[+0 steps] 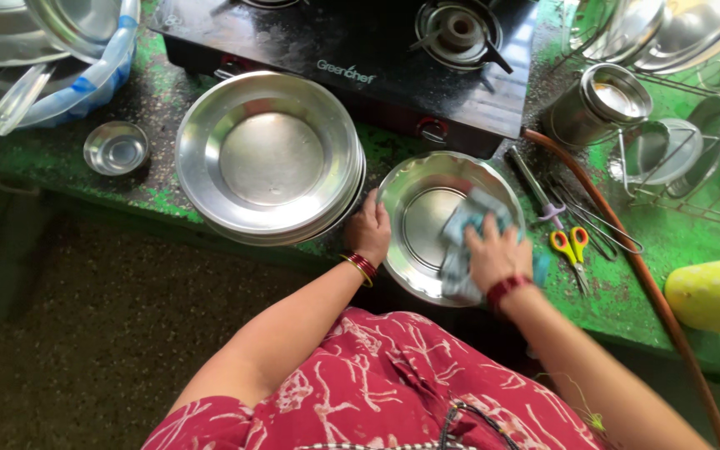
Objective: The person wipes metal plates with a cloth and places them into a drying rack.
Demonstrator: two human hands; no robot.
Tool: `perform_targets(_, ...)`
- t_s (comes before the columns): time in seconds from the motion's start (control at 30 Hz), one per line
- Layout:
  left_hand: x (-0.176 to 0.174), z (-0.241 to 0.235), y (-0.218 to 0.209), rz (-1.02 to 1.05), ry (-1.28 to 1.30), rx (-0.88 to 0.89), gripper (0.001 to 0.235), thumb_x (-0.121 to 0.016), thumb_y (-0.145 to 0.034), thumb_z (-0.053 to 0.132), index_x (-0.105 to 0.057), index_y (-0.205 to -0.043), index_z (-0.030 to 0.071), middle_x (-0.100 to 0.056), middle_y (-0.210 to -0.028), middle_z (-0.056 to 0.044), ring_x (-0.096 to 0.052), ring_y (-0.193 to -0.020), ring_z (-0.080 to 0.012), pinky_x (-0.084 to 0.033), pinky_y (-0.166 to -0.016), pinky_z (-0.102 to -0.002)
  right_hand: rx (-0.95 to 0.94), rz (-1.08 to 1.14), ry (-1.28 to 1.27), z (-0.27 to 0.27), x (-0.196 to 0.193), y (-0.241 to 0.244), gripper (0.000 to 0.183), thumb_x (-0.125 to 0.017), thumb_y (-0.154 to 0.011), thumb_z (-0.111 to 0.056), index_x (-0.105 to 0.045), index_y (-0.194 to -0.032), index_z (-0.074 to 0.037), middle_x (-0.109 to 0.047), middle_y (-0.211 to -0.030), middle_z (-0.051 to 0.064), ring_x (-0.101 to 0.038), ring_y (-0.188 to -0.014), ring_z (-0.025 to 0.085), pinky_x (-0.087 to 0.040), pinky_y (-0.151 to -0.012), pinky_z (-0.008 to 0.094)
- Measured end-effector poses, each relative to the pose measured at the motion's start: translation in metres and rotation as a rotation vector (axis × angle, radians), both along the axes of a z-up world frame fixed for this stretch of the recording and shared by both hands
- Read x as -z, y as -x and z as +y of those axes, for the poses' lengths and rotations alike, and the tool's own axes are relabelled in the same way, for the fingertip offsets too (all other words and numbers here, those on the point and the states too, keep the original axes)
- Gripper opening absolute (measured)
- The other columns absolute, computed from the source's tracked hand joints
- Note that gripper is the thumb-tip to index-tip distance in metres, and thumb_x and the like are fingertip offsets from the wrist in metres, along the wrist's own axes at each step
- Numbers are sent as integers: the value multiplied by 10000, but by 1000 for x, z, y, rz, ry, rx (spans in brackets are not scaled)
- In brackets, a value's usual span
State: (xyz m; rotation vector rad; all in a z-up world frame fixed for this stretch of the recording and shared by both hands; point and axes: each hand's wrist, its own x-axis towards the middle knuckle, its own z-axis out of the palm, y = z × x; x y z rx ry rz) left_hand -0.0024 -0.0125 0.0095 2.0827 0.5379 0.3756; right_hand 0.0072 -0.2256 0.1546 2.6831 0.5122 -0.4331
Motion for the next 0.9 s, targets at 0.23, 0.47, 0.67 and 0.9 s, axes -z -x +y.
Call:
perform_targets(0.23,-2,4,-1,50,-96,58,407,-507,-989,303,-639,-1356,186,-714,-784,-221,-691,-711,-428,-537,-664,-554,-289,-26,-498,60,29,8,688,-698,-721,-162,-601,-1386,-310,-406,-1583,18,-521,-1260,342,-500,-909,540)
perform_targets(0.47,-2,4,1,37,-9,61,384,-501,-1016,302,-629,-1354,173,-722,-786,-199,-698,-706,-412,-547,-645,-528,-228,-365,-242,27,31,-80,655,-562,-882,-83,-524,-1492,-316,-410,-1608,63,-475,-1337,323,-446,-961,535)
perform_targets(0.67,-5,1,-1,48,3,23,382,-506,-1013,303,-631,-1353,180,-720,-774,-195,-695,-696,-412,-542,-626,-523,4,-42,127,0,6,10,542,-516,-928,-216,-488,-1467,-268,-396,-1569,112,-497,-1296,341,-471,-904,514)
perform_targets(0.9,-4,6,-2,-1,-46,64,384,-505,-1016,285,-634,-1360,178,-712,-806,-226,-694,-732,-427,-537,-654,-537,-347,-241,-605,73,37,4,602,-614,-782,-89,-608,-1370,-218,-470,-1550,77,-552,-1205,354,-491,-906,524)
